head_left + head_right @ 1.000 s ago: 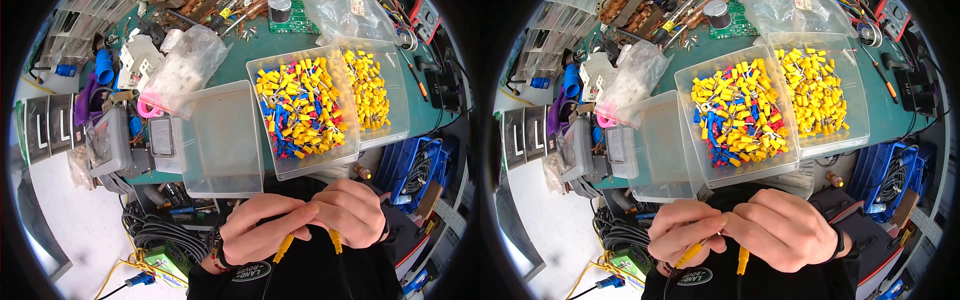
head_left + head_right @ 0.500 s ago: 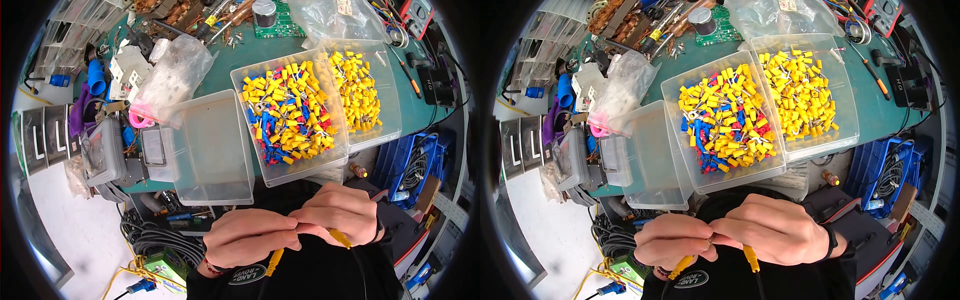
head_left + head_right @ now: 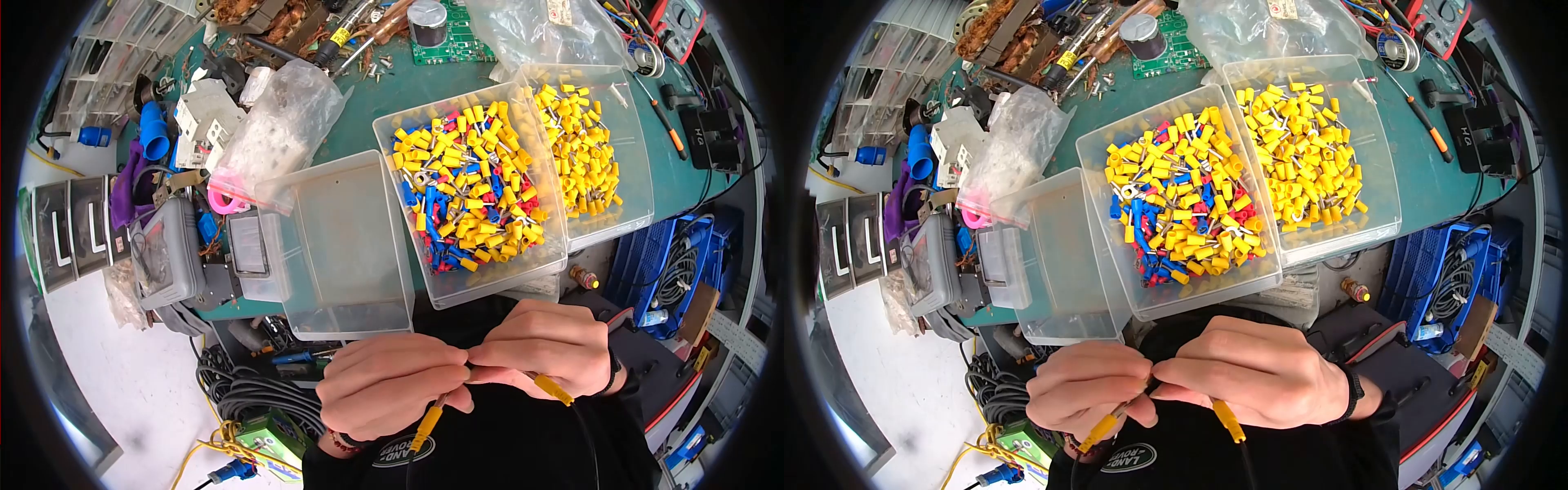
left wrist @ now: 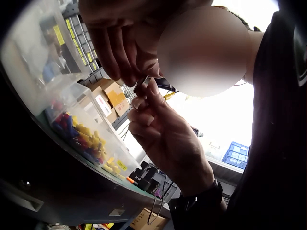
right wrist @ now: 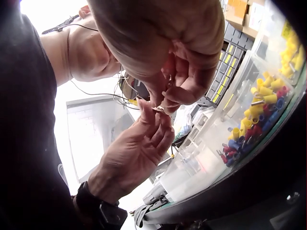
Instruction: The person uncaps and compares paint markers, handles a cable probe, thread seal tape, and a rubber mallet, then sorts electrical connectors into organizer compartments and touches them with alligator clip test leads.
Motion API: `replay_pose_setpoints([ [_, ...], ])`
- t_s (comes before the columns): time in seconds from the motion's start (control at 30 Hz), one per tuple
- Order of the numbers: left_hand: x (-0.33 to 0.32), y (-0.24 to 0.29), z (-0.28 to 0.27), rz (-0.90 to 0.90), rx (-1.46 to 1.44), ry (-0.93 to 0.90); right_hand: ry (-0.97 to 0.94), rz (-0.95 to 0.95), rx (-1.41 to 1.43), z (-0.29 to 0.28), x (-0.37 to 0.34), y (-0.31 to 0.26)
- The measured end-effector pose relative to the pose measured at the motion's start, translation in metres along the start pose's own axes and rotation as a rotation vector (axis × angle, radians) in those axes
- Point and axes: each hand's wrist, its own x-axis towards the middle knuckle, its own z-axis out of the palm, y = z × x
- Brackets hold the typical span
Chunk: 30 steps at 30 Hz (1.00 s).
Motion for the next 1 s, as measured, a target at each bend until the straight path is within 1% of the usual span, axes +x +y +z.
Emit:
replay_pose_setpoints([
  [0.17,-0.015,0.0,-0.013,-0.034,0.071,0.07,0.023,-0.013,0.01,-0.002,-0.001,0.0],
  [0.23,-0.026,-0.004,-0.017,-0.046,0.124,0.151,0.03,0.002,0.015,-0.001,-0.002,0.002],
  [0.27,-0.031,-0.005,-0.017,-0.03,0.183,0.169,0.033,0.004,0.015,-0.001,-0.003,0.002],
  [0.3,-0.035,-0.008,-0.016,-0.031,0.184,0.167,0.029,0.015,0.025,0.0,-0.004,0.003],
  [0.37,-0.041,-0.016,-0.014,0.02,0.218,0.283,0.024,0.026,0.041,0.003,-0.006,0.005],
  [0.5,-0.04,-0.03,-0.009,0.048,0.266,0.333,0.016,0.027,0.077,0.009,-0.008,0.007],
  [0.57,-0.03,-0.036,-0.004,0.11,0.312,0.351,0.016,0.029,0.081,0.01,-0.009,0.009],
  [0.7,-0.012,-0.029,0.007,0.064,0.266,0.285,0.029,0.021,0.071,0.009,-0.011,0.01],
  [0.73,-0.01,-0.03,0.01,0.086,0.247,0.366,0.032,0.014,0.072,0.009,-0.012,0.011],
  [0.77,-0.009,-0.029,0.009,0.089,0.246,0.356,0.041,0.015,0.073,0.008,-0.012,0.011],
  [0.83,-0.007,-0.023,-0.002,0.192,0.173,0.432,0.051,0.014,0.108,0.007,-0.013,0.013],
  [0.87,-0.003,-0.021,-0.008,0.232,0.117,0.407,0.061,0.017,0.112,0.006,-0.015,0.013],
  [0.9,0.004,-0.018,-0.018,0.231,0.121,0.398,0.059,0.019,0.117,0.005,-0.016,0.014],
  [0.97,0.021,-0.008,-0.034,0.191,0.317,0.021,0.055,0.016,0.136,0.002,-0.018,0.016],
  [1.0,0.033,-0.005,-0.033,0.135,0.312,-0.025,0.04,0.013,0.128,0.0,-0.018,0.017],
])
